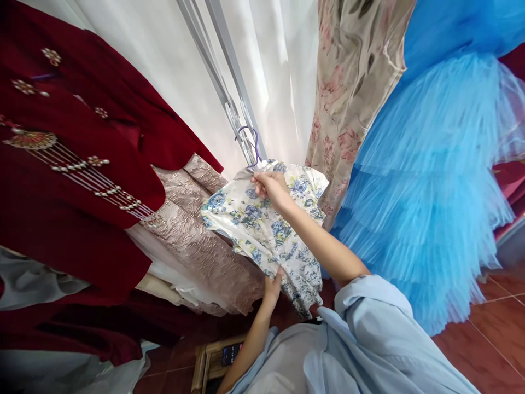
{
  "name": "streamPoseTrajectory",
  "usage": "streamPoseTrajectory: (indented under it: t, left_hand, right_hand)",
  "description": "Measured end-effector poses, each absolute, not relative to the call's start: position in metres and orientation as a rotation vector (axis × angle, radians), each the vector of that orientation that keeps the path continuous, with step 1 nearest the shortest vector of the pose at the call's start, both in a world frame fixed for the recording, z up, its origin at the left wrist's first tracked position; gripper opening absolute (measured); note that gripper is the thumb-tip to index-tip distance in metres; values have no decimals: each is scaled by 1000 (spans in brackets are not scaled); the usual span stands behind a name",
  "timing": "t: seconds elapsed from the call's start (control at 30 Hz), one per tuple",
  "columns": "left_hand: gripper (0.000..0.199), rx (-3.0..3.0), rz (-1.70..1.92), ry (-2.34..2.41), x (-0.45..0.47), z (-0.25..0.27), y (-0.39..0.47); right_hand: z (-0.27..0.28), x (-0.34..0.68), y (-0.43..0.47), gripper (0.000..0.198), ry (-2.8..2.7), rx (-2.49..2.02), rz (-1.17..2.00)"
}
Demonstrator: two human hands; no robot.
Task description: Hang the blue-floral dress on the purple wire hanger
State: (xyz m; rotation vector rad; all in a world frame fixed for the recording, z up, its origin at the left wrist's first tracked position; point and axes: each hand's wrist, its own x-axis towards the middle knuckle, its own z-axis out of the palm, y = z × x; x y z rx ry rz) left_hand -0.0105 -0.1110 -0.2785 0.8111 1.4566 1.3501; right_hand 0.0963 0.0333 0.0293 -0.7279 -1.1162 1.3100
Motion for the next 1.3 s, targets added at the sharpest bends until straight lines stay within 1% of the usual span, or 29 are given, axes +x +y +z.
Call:
streamPoseTrajectory:
  t: [0.1, 0.17, 0.2, 0.27, 0.3, 0.37, 0.4, 0.5, 0.6, 0.67, 0.7, 0.77, 0.83, 0.97, 1.03, 1.1, 1.2, 1.3]
  left_hand:
    - [40, 819, 1314, 1512, -32, -272, -103]
    - [53, 856, 1433, 1539, -48, -254, -97]
    - [62, 894, 1569, 1576, -56, -238, -93]
    - [72, 1031, 1929, 1679, -69, -192, -82]
    - [71, 1134, 2097, 1723, -73, -163, -74]
    - [57, 1506, 2272, 1632, -76, -99, -53]
    - [48, 1740, 2278, 1523, -75, -66, -40]
    - [35, 2320, 1912, 1228, -66, 19, 5]
    - [24, 2589, 1509, 1120, -54, 65, 41]
    - [20, 2656, 1333, 1109, -47, 75, 51]
    - [20, 2663, 1315, 1104, -43, 76, 53]
    - [19, 2629, 1404, 1096, -37, 75, 50]
    - [20, 2524, 1586, 1099, -35, 73, 47]
    - [30, 2150, 1930, 1089, -58, 71, 54]
    - [34, 2018, 1972, 1091, -89, 66, 63]
    - [34, 1899, 1925, 1122, -129, 55, 71]
    - [31, 1534, 1842, 1143, -183, 24, 77]
    - [28, 1129, 1900, 1082, -204, -14, 75]
  right_hand:
    - [21, 99, 23, 24, -1100, -735, 1296]
    - [27, 102, 25, 25, -1115, -702, 1257]
    - [33, 104, 28, 26, -1136, -685, 1235]
    - [47, 108, 36, 28, -1198, -667, 1203]
    - [54, 109, 40, 29, -1234, -667, 1196]
    - [61, 110, 46, 31, -1296, -668, 1190]
    - [62, 110, 48, 32, -1317, -668, 1188]
    - [56, 108, 50, 33, -1348, -666, 1182]
    - [46, 109, 49, 34, -1359, -680, 1148]
    - [39, 110, 48, 34, -1392, -711, 1069]
    - [35, 111, 47, 33, -1412, -735, 1005]
    - [21, 108, 45, 32, -1440, -795, 866]
    - [-1, 101, 43, 32, -1464, -862, 807]
    - [-75, 84, 27, 34, -1578, -1043, 912]
    - [-115, 83, 14, 38, -1620, -1143, 952]
    - [-149, 86, 1, 40, -1606, -1209, 1005]
    - [-175, 90, -16, 41, -1509, -1188, 1135]
    - [-174, 88, -28, 37, -1482, -1083, 1192]
